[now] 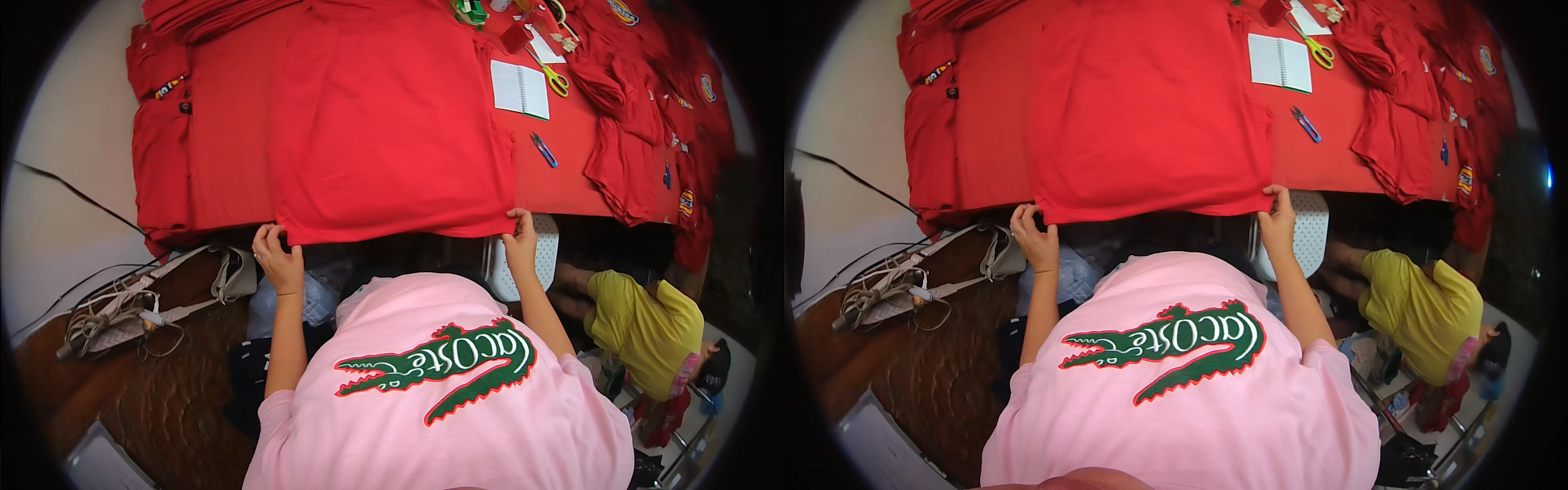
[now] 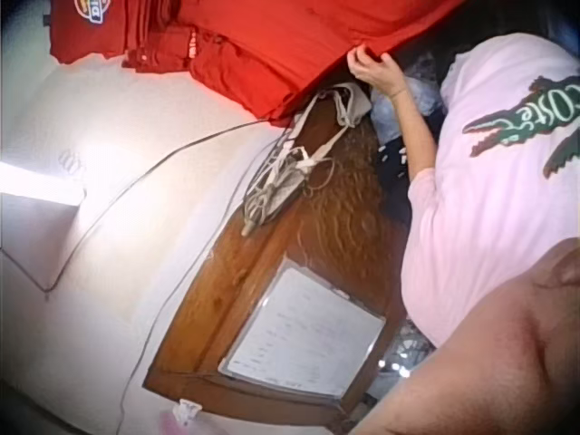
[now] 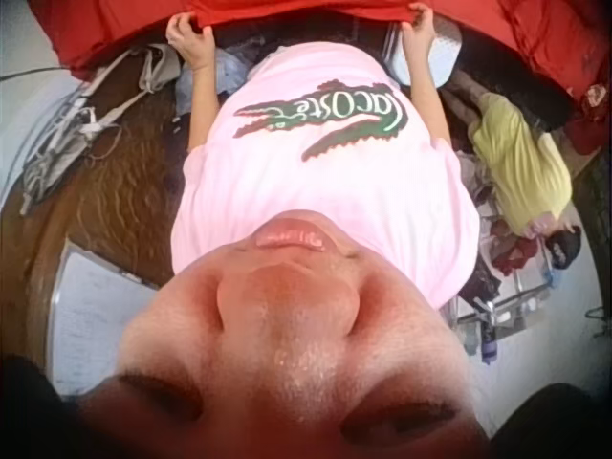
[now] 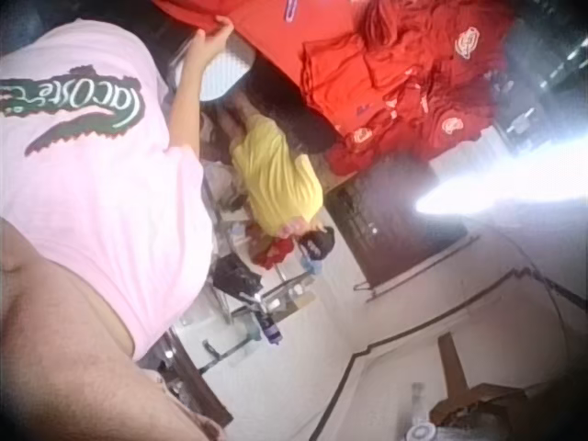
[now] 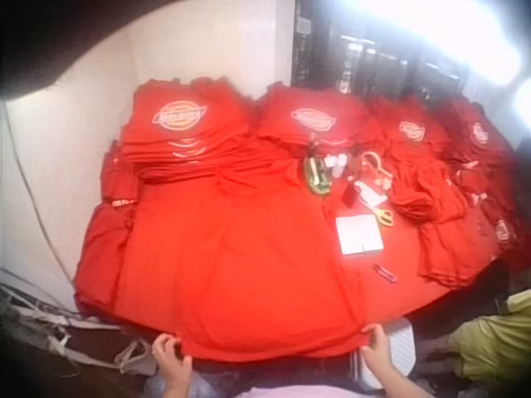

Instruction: The person processes several red garments by trimming excess threads with snips, spreading them flat on a table, and folding them into a stack.

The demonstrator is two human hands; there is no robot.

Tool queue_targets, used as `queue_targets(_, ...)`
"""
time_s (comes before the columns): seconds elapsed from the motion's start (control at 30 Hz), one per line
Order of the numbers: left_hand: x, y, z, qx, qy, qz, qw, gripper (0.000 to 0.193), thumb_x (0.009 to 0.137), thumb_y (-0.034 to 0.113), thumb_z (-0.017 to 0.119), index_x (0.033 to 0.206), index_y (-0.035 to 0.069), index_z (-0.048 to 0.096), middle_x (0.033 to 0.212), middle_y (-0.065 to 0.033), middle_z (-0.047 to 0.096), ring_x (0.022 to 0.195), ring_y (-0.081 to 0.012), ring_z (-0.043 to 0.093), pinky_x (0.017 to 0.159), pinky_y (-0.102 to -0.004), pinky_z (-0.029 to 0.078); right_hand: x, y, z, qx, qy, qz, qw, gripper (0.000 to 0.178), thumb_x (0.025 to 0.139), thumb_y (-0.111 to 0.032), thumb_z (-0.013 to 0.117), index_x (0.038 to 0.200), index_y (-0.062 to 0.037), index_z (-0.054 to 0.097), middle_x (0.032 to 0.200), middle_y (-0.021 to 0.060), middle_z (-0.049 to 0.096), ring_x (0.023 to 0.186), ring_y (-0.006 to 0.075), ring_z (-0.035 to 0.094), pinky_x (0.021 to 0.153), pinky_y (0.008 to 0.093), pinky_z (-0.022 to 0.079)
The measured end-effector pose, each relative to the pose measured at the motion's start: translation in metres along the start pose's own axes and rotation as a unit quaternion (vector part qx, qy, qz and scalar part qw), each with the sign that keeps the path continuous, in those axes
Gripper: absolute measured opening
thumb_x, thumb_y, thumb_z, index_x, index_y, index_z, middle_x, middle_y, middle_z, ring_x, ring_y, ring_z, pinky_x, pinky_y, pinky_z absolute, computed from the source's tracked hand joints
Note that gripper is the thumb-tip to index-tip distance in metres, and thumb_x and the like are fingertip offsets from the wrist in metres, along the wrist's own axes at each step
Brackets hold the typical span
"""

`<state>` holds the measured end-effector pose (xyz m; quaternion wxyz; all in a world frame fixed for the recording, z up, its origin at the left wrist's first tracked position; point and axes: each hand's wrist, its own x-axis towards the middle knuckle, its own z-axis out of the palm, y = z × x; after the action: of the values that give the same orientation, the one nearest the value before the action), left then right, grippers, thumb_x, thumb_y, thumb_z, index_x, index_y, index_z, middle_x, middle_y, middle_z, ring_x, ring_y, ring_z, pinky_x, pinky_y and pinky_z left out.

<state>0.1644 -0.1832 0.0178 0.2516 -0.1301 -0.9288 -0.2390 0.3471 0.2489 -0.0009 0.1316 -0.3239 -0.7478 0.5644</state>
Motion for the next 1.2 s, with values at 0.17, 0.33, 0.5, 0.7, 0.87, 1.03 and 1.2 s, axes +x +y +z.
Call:
queue_targets(0.17,-0.017,-0.042,-0.011,-0.112,-0.14,-0.099,0.979,0.019,0.079,0.001,0.067,0.084,0.002,0.048,0.082,-0.0108,0.051,0.076,-0.0283,0.052,0.072,-0.0369,0.045,0.002,-0.025,-0.002,-0.204,-0.077,-0.124,0.968,0.026,0.068,0.01,0.062,0.089,-0.0021,0.068,0.086,0.0104,0.065,0.085,0.0247,0.064,0.081,0.0326,0.05)
queue_targets(0.33,-0.051,-0.084,-0.062,-0.103,-0.278,-0.181,0.938,0.023,0.075,-0.004,0.066,0.08,0.002,0.044,0.076,-0.0095,0.048,0.068,-0.025,0.048,0.064,-0.0342,0.043,-0.034,-0.013,-0.046,-0.143,-0.387,0.236,0.88,0.027,0.075,0.01,0.065,0.096,-0.002,0.076,0.09,0.0066,0.074,0.086,0.0135,0.067,0.08,0.0312,0.052)
queue_targets(0.5,-0.078,-0.099,-0.078,-0.258,-0.483,-0.34,0.764,0.025,0.074,-0.001,0.074,0.09,0.004,0.057,0.087,-0.002,0.059,0.079,-0.0137,0.054,0.073,-0.0283,0.045,-0.036,-0.042,-0.043,-0.057,-0.404,0.367,0.836,0.013,0.086,-0.001,0.068,0.096,0.0001,0.077,0.093,0.0046,0.075,0.09,0.0101,0.067,0.087,0.0305,0.053)
queue_targets(0.7,0.062,-0.054,-0.013,-0.389,-0.32,-0.2,0.84,0.02,0.086,0.01,0.068,0.103,0.0,0.063,0.099,-0.0074,0.065,0.097,-0.018,0.061,0.091,-0.0322,0.047,0.084,-0.072,-0.005,-0.045,-0.18,0.128,0.974,0.035,0.099,-0.028,0.066,0.081,0.0011,0.074,0.077,0.0072,0.071,0.069,0.0101,0.06,0.068,0.0278,0.048)
queue_targets(0.87,0.166,0.007,0.069,-0.229,-0.227,0.005,0.947,0.028,0.09,0.016,0.072,0.111,0.0,0.066,0.11,-0.0139,0.068,0.108,-0.0252,0.063,0.097,-0.0369,0.047,0.2,-0.112,0.069,-0.065,-0.007,-0.025,0.998,0.031,0.094,-0.031,0.073,0.099,-0.0001,0.074,0.08,0.0023,0.064,0.075,0.0089,0.056,0.066,0.027,0.046)
queue_targets(1.03,0.191,0.007,0.109,-0.063,-0.245,0.137,0.958,0.03,0.09,0.017,0.076,0.114,0.002,0.067,0.105,-0.0093,0.073,0.104,-0.0222,0.067,0.094,-0.0373,0.051,0.243,-0.117,0.101,-0.143,-0.084,-0.033,0.986,0.025,0.092,-0.024,0.075,0.089,-0.0024,0.064,0.082,-0.0008,0.064,0.076,0.007,0.055,0.068,0.0253,0.046)
queue_targets(1.2,0.215,-0.06,0.11,-0.504,-0.203,-0.346,0.765,0.018,0.096,0.019,0.074,0.101,0.005,0.066,0.089,-0.0017,0.073,0.084,-0.0072,0.066,0.079,-0.024,0.053,0.232,-0.122,0.113,0.19,-0.048,0.053,0.979,0.011,0.096,-0.017,0.072,0.098,-0.008,0.066,0.074,-0.0085,0.056,0.069,0.002,0.049,0.063,0.0209,0.041)
